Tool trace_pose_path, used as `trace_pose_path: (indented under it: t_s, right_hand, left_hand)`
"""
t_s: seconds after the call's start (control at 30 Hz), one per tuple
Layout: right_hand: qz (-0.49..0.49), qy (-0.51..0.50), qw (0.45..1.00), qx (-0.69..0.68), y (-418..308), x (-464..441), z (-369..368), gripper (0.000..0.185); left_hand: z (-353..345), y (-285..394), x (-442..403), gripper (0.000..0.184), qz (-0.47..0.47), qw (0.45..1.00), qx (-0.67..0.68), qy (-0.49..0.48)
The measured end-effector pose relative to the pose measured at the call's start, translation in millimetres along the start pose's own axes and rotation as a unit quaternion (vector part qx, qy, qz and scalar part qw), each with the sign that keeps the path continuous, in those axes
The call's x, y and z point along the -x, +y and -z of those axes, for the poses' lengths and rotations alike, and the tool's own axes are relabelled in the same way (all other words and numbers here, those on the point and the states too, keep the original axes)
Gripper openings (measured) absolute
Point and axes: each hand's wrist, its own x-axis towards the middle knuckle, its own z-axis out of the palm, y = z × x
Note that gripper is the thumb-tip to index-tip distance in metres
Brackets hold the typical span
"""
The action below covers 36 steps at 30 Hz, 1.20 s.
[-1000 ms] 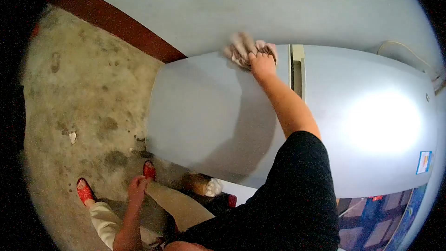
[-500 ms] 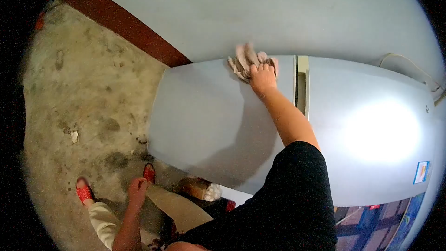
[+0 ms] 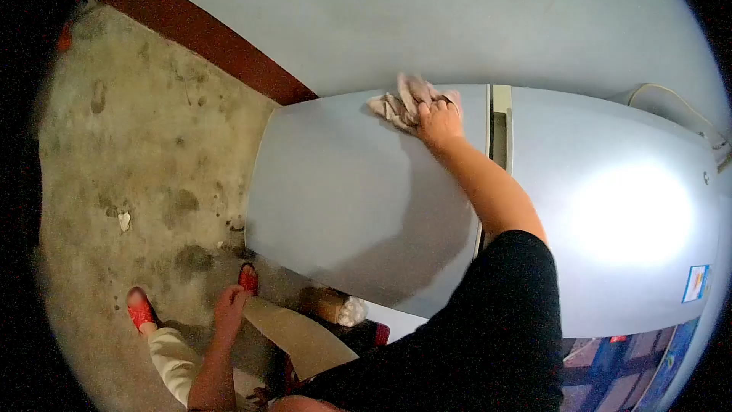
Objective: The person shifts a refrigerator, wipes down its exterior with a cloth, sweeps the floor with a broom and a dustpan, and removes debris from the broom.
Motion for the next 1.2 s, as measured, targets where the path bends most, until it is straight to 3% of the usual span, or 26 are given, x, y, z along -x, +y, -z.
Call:
trace_pose_path:
  t_s: [0.03,0.07,0.1,0.13,0.17,0.23,0.3,0.37,0.4,0.43,0.5,0.57,0.63,0.67,0.73,0.77,0.87,0.9,0.97,1.0,1.03,1.1,1.13,1.2]
  right_hand:
    - [0.012,0.020,1.000,0.010,-5,8,15,0.038]
    - [0.038,-0.052,0.997,0.050,-10,28,31,0.048]
    - [0.087,-0.001,0.994,0.066,-10,51,15,0.059]
    - [0.102,-0.106,0.986,0.077,-19,73,30,0.063]
    - [0.152,-0.045,0.987,0.029,-19,98,32,0.067]
    - [0.172,-0.116,0.978,0.018,-9,108,48,0.066]
    - [0.123,0.009,0.989,0.085,8,82,18,0.062]
    - [0.013,-0.006,1.000,0.026,26,33,29,0.046]
    - [-0.021,0.106,0.994,-0.008,43,12,-1,0.039]
    - [-0.027,0.100,0.995,-0.009,35,16,0,0.039]
    - [-0.070,-0.003,0.996,0.062,13,25,10,0.036]
    - [0.001,0.037,0.996,0.081,-18,90,24,0.034]
    - [0.154,0.158,0.974,0.045,-30,148,28,0.054]
    - [0.144,0.162,0.975,0.047,-20,152,26,0.054]
    - [0.244,0.114,0.962,-0.043,4,151,31,0.053]
    - [0.126,0.056,0.989,-0.044,24,139,48,0.039]
    - [-0.054,0.122,0.989,0.070,138,76,65,0.037]
    - [-0.044,0.243,0.955,0.167,186,61,53,0.034]
    - [-0.188,0.039,0.979,0.072,220,56,90,0.037]
    - [-0.205,0.074,0.975,0.042,252,57,65,0.040]
    - [-0.239,0.024,0.971,-0.005,252,63,62,0.040]
    - [-0.177,0.073,0.981,-0.004,246,73,53,0.038]
    - [-0.183,0.065,0.981,-0.005,243,80,50,0.038]
    - [-0.102,0.001,0.993,-0.066,232,89,45,0.040]
  left_hand:
    - [1,-2,0,0.020,-0.001,1.000,0.000,0.000]
    - [1,-6,-2,0.020,-0.005,1.000,-0.006,-0.007]
    - [1,-11,-3,0.020,-0.009,1.000,-0.011,-0.013]
    - [0,-15,-5,0.020,-0.011,1.000,-0.008,-0.012]
    - [-1,-18,-8,0.020,-0.018,1.000,-0.006,-0.009]
    - [0,-10,-8,0.020,-0.027,1.000,-0.007,-0.011]
    - [1,-2,-6,0.021,-0.046,0.997,-0.055,-0.024]
    - [-4,-12,-7,0.021,-0.033,0.998,-0.049,-0.020]
    - [-7,-19,-9,0.020,-0.020,0.999,-0.038,-0.014]
    - [-9,-29,-11,0.020,-0.022,0.999,-0.043,-0.021]
    - [-15,-50,-18,0.021,-0.043,0.998,0.000,-0.036]
    - [-21,-52,-20,0.020,-0.034,0.998,0.013,-0.053]
    - [-19,-45,-17,0.020,-0.024,0.998,0.017,-0.060]
    - [-16,-38,-19,0.020,-0.080,0.995,-0.030,-0.053]
    - [-17,-32,-23,0.019,-0.144,0.985,-0.077,-0.047]
    - [-18,-35,-23,0.019,-0.117,0.989,-0.078,-0.048]
    - [-23,-37,-17,0.018,-0.087,0.992,-0.076,-0.042]
    - [-24,-39,-13,0.019,-0.079,0.993,-0.077,-0.038]
    - [-27,-44,-10,0.019,-0.034,0.995,-0.069,-0.057]
    - [-27,-47,-9,0.019,0.006,0.996,-0.058,-0.073]
    - [-29,-50,-10,0.019,0.007,0.995,-0.061,-0.073]
    - [-35,-49,-6,0.019,-0.032,0.994,-0.092,-0.041]
    - [-38,-44,-5,0.019,-0.033,0.993,-0.098,-0.050]
    - [-38,-28,-2,0.019,-0.041,0.990,-0.118,-0.070]
